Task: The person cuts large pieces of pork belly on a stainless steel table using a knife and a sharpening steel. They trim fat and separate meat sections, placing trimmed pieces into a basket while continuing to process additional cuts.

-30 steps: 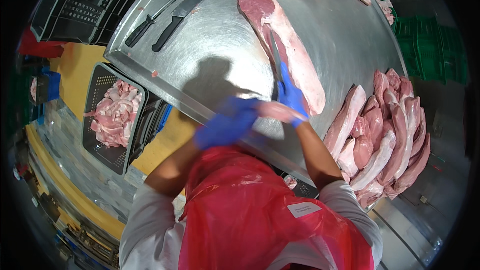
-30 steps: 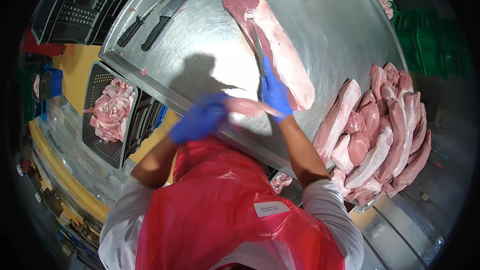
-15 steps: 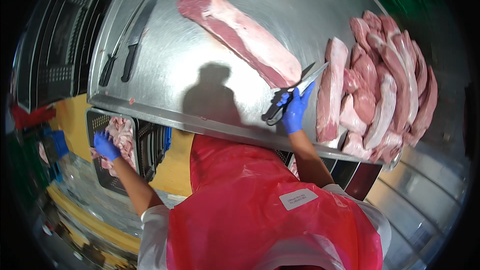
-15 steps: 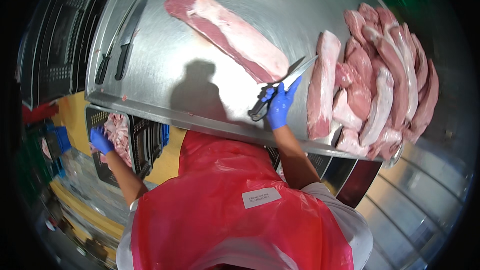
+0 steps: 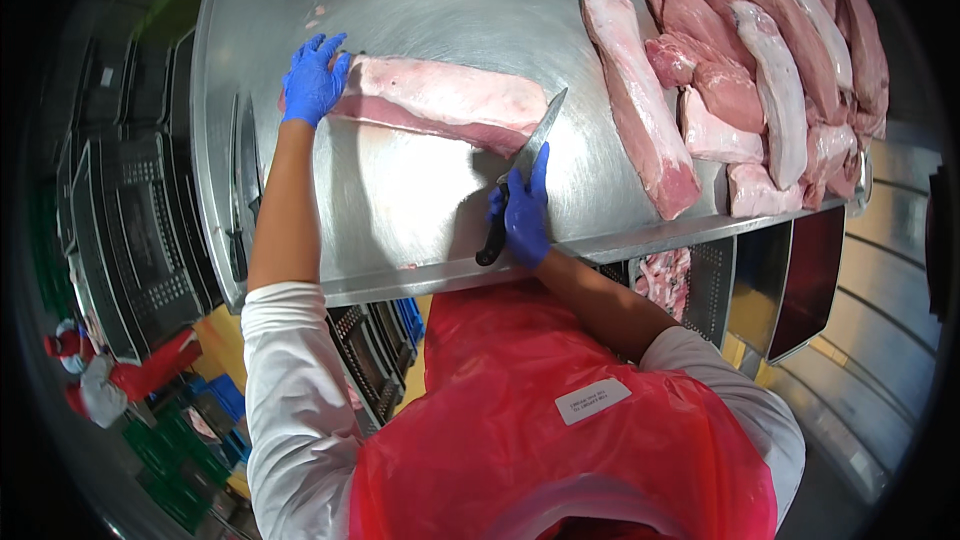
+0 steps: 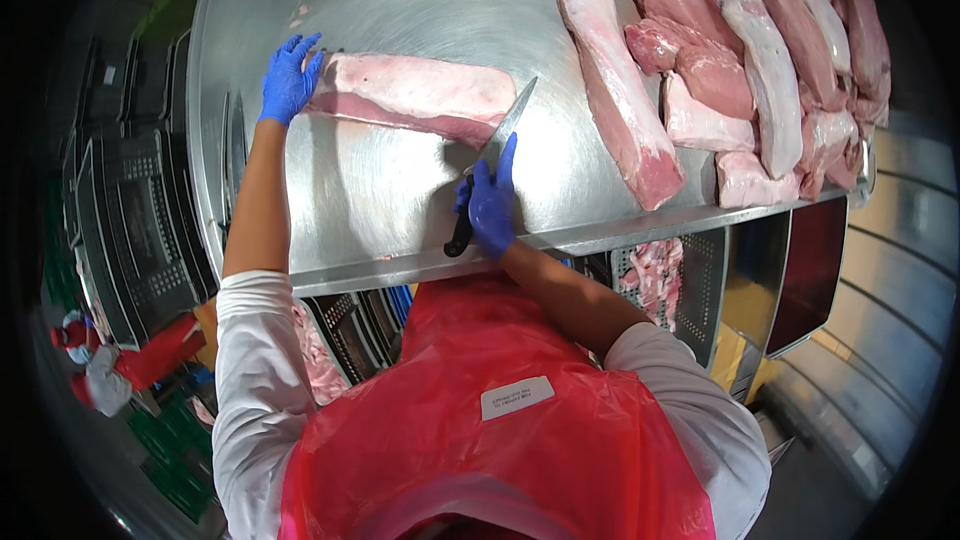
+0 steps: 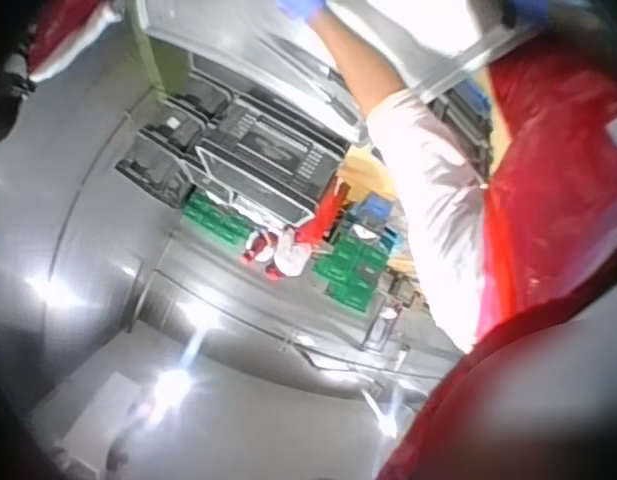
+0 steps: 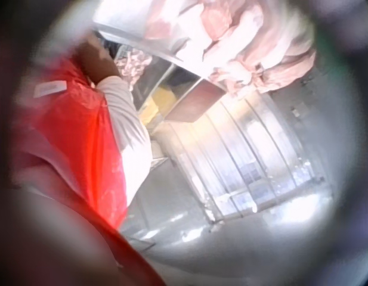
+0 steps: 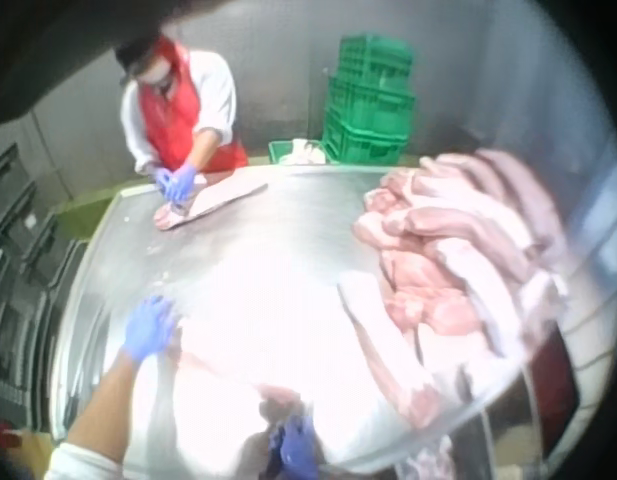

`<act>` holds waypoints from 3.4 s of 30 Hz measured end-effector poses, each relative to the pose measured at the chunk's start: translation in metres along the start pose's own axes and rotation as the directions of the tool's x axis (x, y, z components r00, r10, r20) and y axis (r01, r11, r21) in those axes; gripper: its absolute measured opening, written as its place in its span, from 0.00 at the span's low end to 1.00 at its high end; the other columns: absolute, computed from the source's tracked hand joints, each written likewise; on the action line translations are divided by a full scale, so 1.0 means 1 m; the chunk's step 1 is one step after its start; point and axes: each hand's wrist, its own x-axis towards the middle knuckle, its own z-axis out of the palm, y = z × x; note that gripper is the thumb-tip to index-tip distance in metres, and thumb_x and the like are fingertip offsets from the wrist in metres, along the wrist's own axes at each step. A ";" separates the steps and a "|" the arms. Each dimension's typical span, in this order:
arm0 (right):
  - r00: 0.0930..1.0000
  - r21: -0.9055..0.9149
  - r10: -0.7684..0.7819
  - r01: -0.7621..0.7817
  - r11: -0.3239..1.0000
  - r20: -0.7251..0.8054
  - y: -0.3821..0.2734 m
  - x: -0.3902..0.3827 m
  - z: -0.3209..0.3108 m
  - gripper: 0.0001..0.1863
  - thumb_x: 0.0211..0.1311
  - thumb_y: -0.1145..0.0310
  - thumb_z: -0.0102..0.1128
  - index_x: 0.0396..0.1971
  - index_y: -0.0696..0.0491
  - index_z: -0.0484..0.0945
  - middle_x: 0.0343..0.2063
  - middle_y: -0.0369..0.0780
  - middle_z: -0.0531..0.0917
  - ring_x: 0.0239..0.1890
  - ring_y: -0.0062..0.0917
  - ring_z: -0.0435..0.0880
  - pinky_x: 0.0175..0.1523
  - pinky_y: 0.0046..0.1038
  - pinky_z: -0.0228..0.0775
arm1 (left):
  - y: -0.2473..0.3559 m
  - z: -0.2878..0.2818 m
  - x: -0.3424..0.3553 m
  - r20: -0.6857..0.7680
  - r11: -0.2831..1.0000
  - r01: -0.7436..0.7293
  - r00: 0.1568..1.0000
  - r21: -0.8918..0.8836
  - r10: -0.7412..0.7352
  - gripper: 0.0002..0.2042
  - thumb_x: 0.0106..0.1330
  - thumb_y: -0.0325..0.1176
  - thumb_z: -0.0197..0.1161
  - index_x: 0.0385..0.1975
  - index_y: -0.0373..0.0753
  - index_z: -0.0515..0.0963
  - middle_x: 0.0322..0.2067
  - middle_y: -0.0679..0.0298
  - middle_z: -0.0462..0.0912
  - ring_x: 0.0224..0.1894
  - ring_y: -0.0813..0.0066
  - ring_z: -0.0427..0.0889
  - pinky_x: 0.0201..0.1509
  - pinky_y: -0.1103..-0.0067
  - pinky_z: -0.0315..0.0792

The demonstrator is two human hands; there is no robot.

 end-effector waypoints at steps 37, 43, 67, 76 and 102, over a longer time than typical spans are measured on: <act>0.987 -0.138 -0.091 0.110 0.984 0.132 -0.074 0.134 0.030 0.41 0.71 0.74 0.45 0.76 0.37 0.36 0.24 0.35 0.73 0.18 0.19 0.72 0.22 0.25 0.68 | 0.154 0.062 -0.052 0.081 0.997 -0.035 0.996 0.071 0.029 0.26 0.75 0.50 0.41 0.72 0.59 0.58 0.73 0.65 0.57 0.76 0.49 0.48 0.68 0.34 0.39; 0.951 -0.496 -0.255 0.308 0.812 0.174 -0.014 0.090 0.019 0.40 0.71 0.74 0.44 0.76 0.37 0.36 0.23 0.35 0.74 0.17 0.18 0.73 0.19 0.23 0.69 | 0.164 0.065 -0.049 0.039 0.995 -0.067 0.997 0.079 0.064 0.25 0.75 0.49 0.42 0.71 0.60 0.59 0.72 0.66 0.58 0.74 0.47 0.51 0.67 0.34 0.45; 0.824 -0.560 -0.139 0.487 0.671 0.550 -0.006 0.010 -0.047 0.33 0.72 0.71 0.43 0.75 0.45 0.48 0.35 0.42 0.81 0.22 0.24 0.78 0.30 0.30 0.75 | 0.152 0.075 -0.041 0.072 0.995 -0.044 0.996 -0.086 0.050 0.23 0.75 0.46 0.43 0.68 0.54 0.65 0.70 0.62 0.62 0.72 0.53 0.59 0.69 0.45 0.52; 0.989 -0.517 -0.073 0.130 0.846 0.130 -0.087 0.007 -0.107 0.36 0.73 0.71 0.45 0.76 0.39 0.45 0.23 0.35 0.75 0.21 0.17 0.74 0.26 0.24 0.72 | 0.234 0.068 -0.019 0.065 0.979 -0.175 0.981 -0.103 0.182 0.26 0.65 0.48 0.59 0.54 0.33 0.74 0.51 0.49 0.75 0.53 0.51 0.74 0.55 0.62 0.70; 0.907 -0.470 -0.073 0.282 0.836 0.415 -0.041 0.105 -0.003 0.20 0.74 0.68 0.45 0.63 0.50 0.66 0.27 0.38 0.79 0.21 0.23 0.76 0.25 0.24 0.71 | 0.262 0.091 0.007 0.068 0.686 0.194 0.976 -0.701 -0.206 0.08 0.56 0.31 0.61 0.21 0.33 0.76 0.20 0.46 0.78 0.24 0.50 0.80 0.30 0.63 0.74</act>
